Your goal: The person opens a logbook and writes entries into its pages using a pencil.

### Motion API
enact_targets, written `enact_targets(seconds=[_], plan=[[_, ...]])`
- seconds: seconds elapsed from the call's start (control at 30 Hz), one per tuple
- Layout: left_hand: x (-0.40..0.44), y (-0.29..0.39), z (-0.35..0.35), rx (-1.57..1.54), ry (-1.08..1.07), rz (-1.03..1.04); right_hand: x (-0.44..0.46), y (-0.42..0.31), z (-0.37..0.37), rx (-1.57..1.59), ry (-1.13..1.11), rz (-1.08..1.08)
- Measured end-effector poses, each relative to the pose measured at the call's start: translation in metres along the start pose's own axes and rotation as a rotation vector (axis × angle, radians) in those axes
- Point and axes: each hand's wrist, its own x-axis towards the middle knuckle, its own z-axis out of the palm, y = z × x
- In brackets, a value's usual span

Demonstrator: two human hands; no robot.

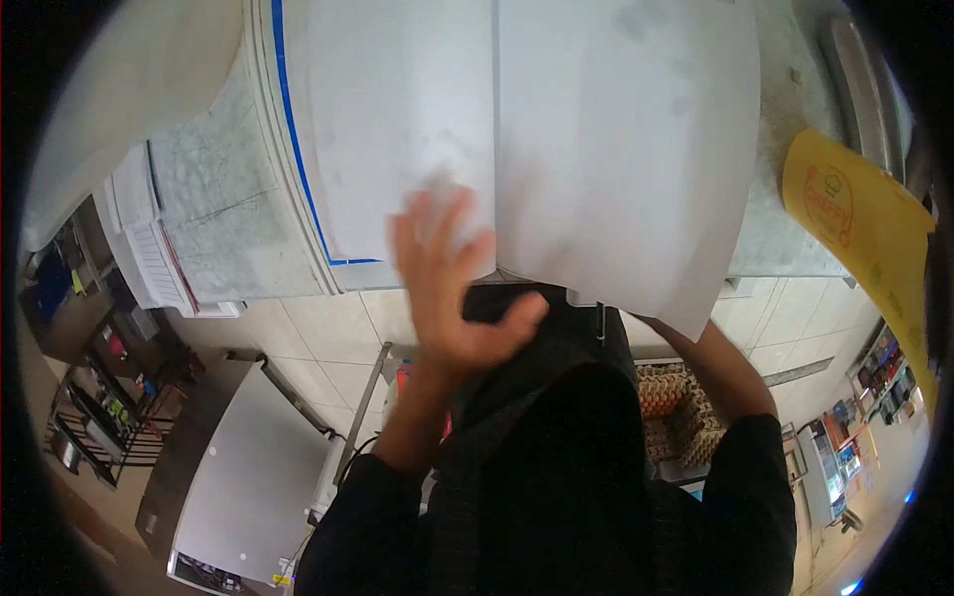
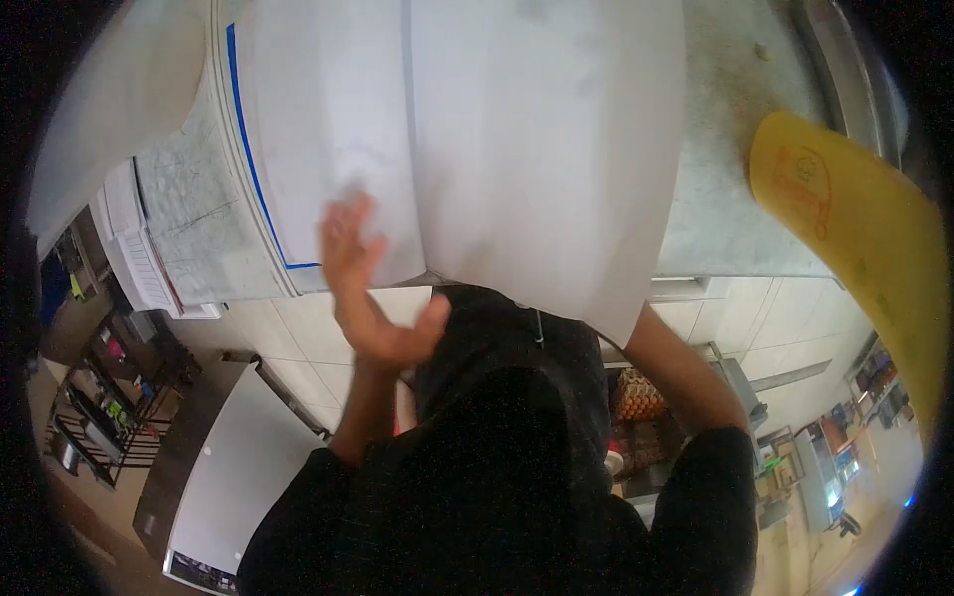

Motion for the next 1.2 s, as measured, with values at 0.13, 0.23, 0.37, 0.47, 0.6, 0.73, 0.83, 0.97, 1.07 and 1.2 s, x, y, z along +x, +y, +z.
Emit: enact_targets(seconds=[0.13, 0.23, 0.37, 0.47, 0.6, 0.73, 0.83, 0.97, 1.07, 1.2], plan=[[-0.006, -0.045, 0.002, -0.033, 0.032, -0.16, 0.017, 0.001, 0.019, 0.041, -0.369, 0.139], [-0.01, -0.042, -0.001, -0.077, -0.032, -0.151, 0.017, 0.018, 0.041, 0.037, -0.379, 0.007], [-0.027, -0.043, -0.016, 0.053, 0.304, -0.542, -0.024, 0.019, 0.06, -0.355, 0.362, -0.008], [-0.033, -0.051, -0.015, 0.523, 0.018, -0.68, -0.028, 0.001, 0.024, 0.791, 0.778, 0.193], [-0.034, -0.05, -0.012, 0.639, -0.026, -0.648, -0.009, -0.04, -0.023, 1.154, 1.057, -0.212], [-0.038, -0.034, -0.022, 0.294, 0.27, -0.588, 0.001, -0.061, -0.029, 0.635, 1.104, 0.261], [-0.02, -0.005, -0.006, -0.131, 0.387, -0.075, -0.001, -0.053, -0.034, 0.755, 1.149, 0.404], [0.027, 0.034, 0.018, -0.378, -0.2, -0.007, -0.008, -0.036, -0.048, 0.971, 1.221, 0.254], [0.055, 0.043, 0.009, -0.296, -0.321, 0.149, -0.009, -0.056, -0.075, 1.3, 1.163, 0.207], [0.066, 0.022, -0.003, -0.591, -0.301, 0.082, -0.016, -0.061, -0.1, 0.663, 0.686, 0.321]])
